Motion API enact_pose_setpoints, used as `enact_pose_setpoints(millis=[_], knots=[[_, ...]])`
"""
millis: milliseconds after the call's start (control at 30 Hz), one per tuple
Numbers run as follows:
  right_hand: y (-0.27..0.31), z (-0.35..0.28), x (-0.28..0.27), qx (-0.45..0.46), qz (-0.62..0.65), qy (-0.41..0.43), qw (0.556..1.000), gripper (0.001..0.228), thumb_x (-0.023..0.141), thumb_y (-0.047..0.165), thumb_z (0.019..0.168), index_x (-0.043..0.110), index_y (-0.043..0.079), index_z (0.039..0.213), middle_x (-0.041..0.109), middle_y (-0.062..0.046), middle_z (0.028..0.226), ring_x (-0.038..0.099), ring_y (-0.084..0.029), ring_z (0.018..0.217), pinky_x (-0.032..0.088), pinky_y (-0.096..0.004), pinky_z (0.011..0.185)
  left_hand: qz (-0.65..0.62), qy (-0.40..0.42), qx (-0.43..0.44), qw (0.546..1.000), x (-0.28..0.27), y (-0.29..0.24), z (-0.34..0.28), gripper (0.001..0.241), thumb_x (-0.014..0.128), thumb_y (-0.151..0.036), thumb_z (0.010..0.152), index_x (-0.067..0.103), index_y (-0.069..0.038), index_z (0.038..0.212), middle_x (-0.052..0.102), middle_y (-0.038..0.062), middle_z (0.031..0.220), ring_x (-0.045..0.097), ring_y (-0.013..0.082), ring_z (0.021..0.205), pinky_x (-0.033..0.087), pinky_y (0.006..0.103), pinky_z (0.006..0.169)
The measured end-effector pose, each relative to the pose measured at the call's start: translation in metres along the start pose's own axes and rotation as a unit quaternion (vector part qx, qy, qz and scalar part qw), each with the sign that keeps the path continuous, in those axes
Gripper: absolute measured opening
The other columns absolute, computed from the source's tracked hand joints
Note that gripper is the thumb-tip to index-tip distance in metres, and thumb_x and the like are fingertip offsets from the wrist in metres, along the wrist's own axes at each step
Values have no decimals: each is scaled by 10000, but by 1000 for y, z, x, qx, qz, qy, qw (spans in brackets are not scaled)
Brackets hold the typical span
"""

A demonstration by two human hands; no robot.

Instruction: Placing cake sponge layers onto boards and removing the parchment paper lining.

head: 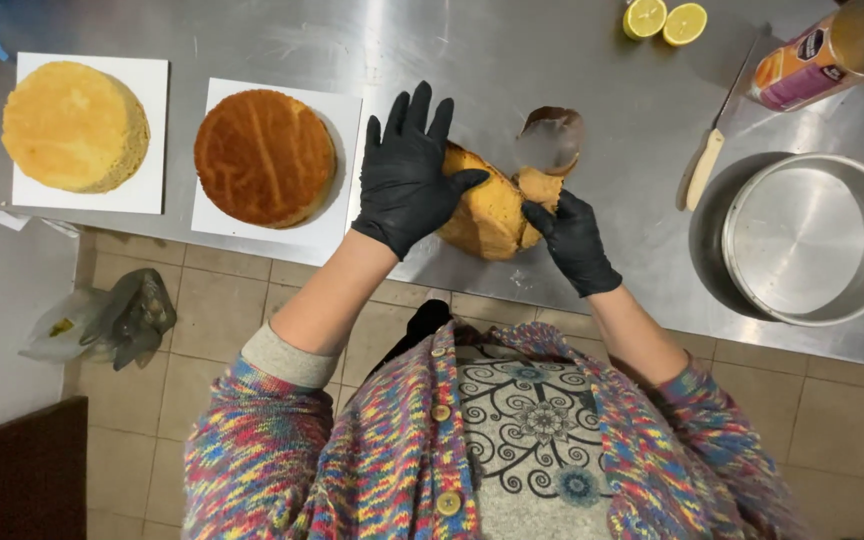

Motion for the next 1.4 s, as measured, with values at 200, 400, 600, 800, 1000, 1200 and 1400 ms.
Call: enact_pose_setpoints(millis=[200, 400, 600, 800, 1000, 1200, 1400], knots=[[-6, 1, 8, -27, -13, -3, 1000, 303, 677, 69, 1009, 661, 9, 1305, 728, -48, 1220, 672, -130, 1112, 538, -298, 978, -34, 74, -104, 991, -1, -16, -12, 1278, 761, -819, 703, 274, -9, 1563, 301, 299, 1592, 322, 486, 1461, 286, 651, 1169], [22, 4, 15, -70, -87, -61, 992, 223, 694, 51, 1022, 701, -11, 1236, 765, -101, 1126, 725, -175, 1015, 563, -320, 886, -54, 11, -84, 995, 13, -3, -10, 1363, 834, -759, 642, 166, -39, 1588, 202, 326, 1611, 241, 559, 1456, 259, 694, 1124], [53, -17, 10, -200, -260, -134, 935, 216, 730, 34, 1018, 673, -14, 1221, 749, -155, 1126, 750, -243, 1025, 585, -350, 859, -54, 2, -99, 994, 17, 1, -11, 1347, 845, -729, 675, 135, -55, 1601, 159, 320, 1636, 206, 567, 1479, 242, 720, 1127], [25, -25, -4, -70, -193, -111, 972, 280, 804, 63, 897, 609, 30, 1095, 692, -86, 1030, 700, -189, 909, 556, -313, 796, -73, 39, -125, 989, 14, 10, -13, 1353, 834, -752, 687, 130, -45, 1600, 144, 335, 1631, 226, 548, 1484, 262, 729, 1112], [31, -19, -8, -69, -124, -54, 988, 149, 753, 48, 997, 624, 42, 1071, 647, -71, 1018, 645, -178, 923, 532, -315, 842, -70, 38, -110, 991, 12, 11, -11, 1328, 846, -731, 682, 154, -67, 1601, 151, 316, 1639, 223, 544, 1483, 265, 722, 1113], [40, -19, -12, -122, -273, -75, 951, 141, 746, 49, 988, 629, 30, 1065, 651, -96, 1032, 662, -229, 920, 528, -342, 832, -70, 46, -112, 990, 11, 10, -11, 1304, 854, -713, 685, 173, -87, 1604, 161, 296, 1639, 198, 533, 1493, 251, 710, 1136], [71, -28, 11, -193, -208, -39, 958, 353, 726, 52, 916, 595, -14, 1237, 644, -140, 1183, 638, -282, 1107, 501, -351, 972, -73, 54, -114, 989, 13, 15, -13, 1307, 844, -724, 678, 179, -83, 1602, 153, 286, 1649, 208, 521, 1506, 273, 701, 1132]])
Point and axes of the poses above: each hand's wrist, its own z-axis towards the middle knuckle, its own x-axis out of the palm, y = z × x, the point moved 8 cm from there along z, towards the middle knuckle
